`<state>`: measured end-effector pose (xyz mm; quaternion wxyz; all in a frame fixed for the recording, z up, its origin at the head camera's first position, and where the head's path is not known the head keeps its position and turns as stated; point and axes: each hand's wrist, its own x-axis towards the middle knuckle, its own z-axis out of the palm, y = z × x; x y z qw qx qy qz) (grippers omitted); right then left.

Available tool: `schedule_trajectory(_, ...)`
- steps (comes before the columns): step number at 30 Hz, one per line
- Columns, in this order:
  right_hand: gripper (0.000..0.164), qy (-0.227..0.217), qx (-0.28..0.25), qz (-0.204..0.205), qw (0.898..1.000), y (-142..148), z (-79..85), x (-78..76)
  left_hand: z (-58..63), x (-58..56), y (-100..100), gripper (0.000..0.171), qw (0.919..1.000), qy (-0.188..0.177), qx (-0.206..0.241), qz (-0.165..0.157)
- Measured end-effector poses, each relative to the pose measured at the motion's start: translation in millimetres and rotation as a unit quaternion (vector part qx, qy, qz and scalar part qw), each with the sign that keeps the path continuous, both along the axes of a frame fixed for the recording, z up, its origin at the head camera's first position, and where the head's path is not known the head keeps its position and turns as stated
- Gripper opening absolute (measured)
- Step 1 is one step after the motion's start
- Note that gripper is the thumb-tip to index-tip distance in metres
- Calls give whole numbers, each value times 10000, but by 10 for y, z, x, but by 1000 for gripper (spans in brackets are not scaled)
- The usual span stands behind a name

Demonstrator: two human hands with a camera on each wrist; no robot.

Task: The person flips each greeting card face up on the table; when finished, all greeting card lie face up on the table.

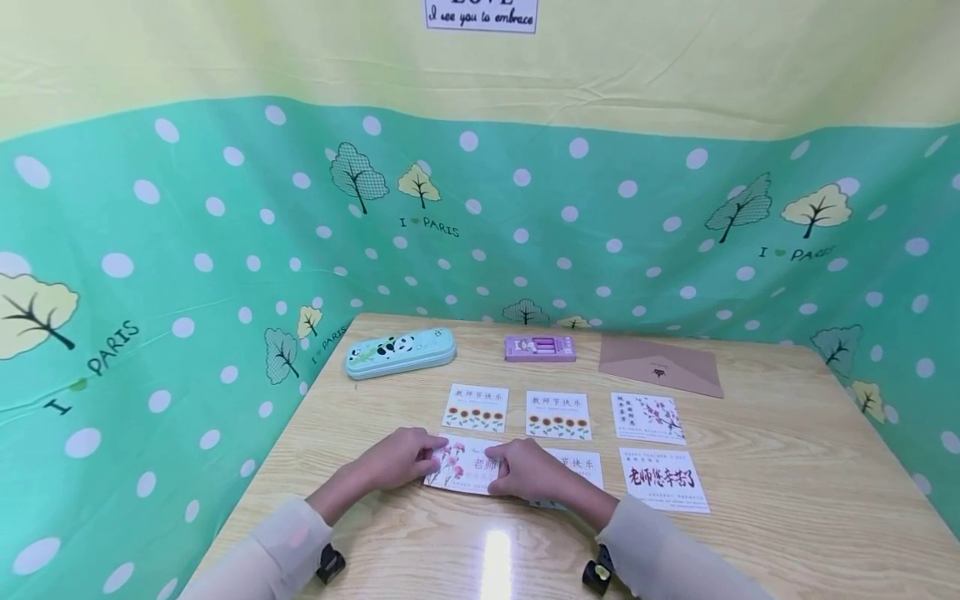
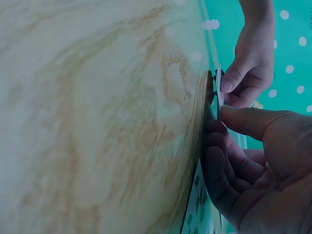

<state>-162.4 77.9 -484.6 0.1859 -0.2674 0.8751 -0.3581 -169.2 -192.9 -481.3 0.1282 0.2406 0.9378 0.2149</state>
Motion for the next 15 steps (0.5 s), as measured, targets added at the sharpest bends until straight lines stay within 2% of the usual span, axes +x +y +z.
schedule_trajectory(6,61,204,90,67,9997,-19,-1,27,-23,16,15,42,9997,42,-225,131)
schedule_trajectory(15,57,369,156,52,9992,-34,34,52,-34,16,7,44,9994,278,-224,13)
